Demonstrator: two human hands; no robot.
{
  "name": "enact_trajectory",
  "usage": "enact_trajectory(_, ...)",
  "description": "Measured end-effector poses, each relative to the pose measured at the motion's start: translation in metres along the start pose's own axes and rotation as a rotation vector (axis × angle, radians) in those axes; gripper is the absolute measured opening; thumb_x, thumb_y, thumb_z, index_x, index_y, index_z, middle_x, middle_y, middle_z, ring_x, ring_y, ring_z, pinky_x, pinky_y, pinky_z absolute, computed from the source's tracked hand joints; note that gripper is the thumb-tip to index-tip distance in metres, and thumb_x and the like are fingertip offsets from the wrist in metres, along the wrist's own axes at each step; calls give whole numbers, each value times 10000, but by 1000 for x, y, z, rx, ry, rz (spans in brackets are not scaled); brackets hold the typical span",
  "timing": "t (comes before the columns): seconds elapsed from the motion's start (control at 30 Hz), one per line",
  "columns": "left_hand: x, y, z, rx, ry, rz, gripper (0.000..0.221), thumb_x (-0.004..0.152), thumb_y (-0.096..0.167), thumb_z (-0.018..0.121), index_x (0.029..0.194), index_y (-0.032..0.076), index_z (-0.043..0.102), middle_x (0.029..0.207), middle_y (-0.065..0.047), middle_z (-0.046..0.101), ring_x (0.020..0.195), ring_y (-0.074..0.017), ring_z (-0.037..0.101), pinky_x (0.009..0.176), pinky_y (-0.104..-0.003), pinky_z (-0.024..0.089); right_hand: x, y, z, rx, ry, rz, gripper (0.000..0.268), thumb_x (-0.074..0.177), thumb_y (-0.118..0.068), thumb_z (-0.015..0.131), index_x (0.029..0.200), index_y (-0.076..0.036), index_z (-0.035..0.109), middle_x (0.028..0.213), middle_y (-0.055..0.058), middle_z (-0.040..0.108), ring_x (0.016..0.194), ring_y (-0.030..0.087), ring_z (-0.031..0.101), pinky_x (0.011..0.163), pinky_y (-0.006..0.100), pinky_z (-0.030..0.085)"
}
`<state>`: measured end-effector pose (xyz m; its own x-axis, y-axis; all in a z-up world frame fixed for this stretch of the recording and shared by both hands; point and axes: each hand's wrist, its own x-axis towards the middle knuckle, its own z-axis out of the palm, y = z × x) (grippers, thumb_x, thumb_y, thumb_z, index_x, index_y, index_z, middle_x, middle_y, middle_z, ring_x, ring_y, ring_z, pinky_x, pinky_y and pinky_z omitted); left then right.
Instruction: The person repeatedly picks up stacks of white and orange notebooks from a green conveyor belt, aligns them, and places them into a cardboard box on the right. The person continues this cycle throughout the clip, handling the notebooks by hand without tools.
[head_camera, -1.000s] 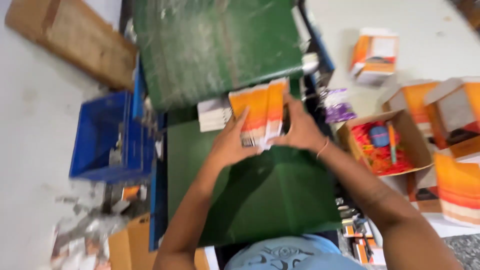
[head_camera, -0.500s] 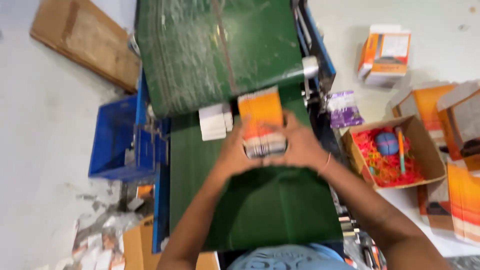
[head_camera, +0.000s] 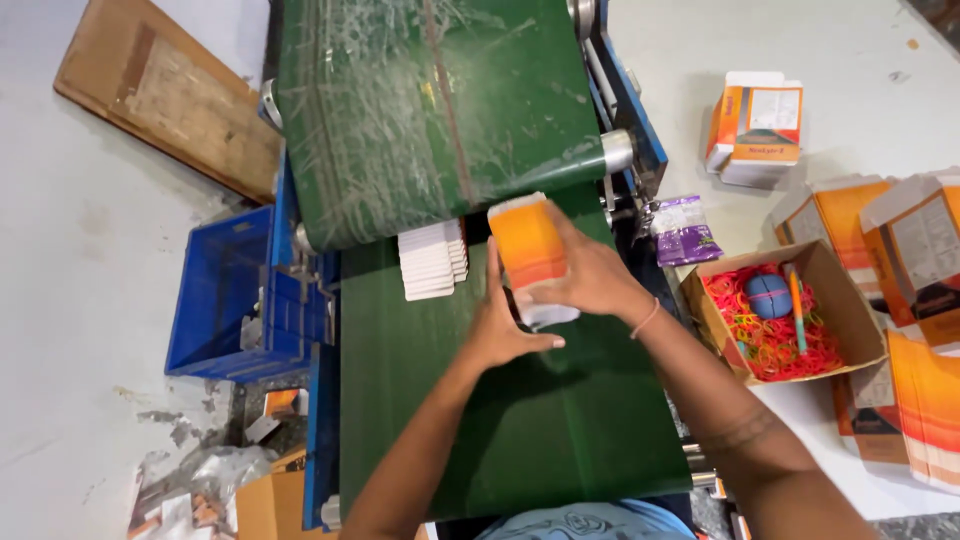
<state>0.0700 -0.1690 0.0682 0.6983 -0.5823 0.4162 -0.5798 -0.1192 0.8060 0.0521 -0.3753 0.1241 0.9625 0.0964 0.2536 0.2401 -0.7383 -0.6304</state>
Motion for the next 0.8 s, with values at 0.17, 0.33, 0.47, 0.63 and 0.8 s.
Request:
enact_trajectory(0.17,-10,-22,32,-407,-52,-229,1552,646,175,959,1601,178,-265,1668,-215,217,1148,-301,604,913,-438,623,28,-36,2,-288,-86,436,1371,602,-634,861,1528,119,186,1119,276,657,986,413,702,831,454,584)
enact_trajectory(0.33,-16,-49,41,-504,8,-280,1405,695,93,894,1616,181,-163,1696,-162,154,1002,-253,628,819,-407,630,23,-29,-7,-370,-81,469,1116,644,-550,840,1399,116,359,1097,285,672,996,415,704,841,455,587)
enact_trajectory(0.47,-57,-49,42,-648,253,-444,925,835,91,796,1549,67,209,1458,-155,452,1061,-225,646,896,-375,591,-33,-23,-17,36,-108,407,896,629,-399,826,1347,12,483,1106,231,722,1020,376,730,875,431,574)
enact_trajectory(0.63,-135,-10,38,-918,131,-917,454,895,187,706,1271,-49,611,1111,-113,700,1009,-223,680,884,-365,559,-141,-14,33,891,-44,236,943,711,-187,834,1504,49,382,1389,188,588,1290,277,568,1083,359,467)
enact_trajectory(0.8,-104,64,30,-663,-146,-829,483,794,170,750,1209,-53,646,1077,-148,749,944,-214,730,833,-366,579,-195,-41,32,1237,-89,722,877,716,-102,819,1484,14,411,1343,154,631,1229,221,622,1040,361,510)
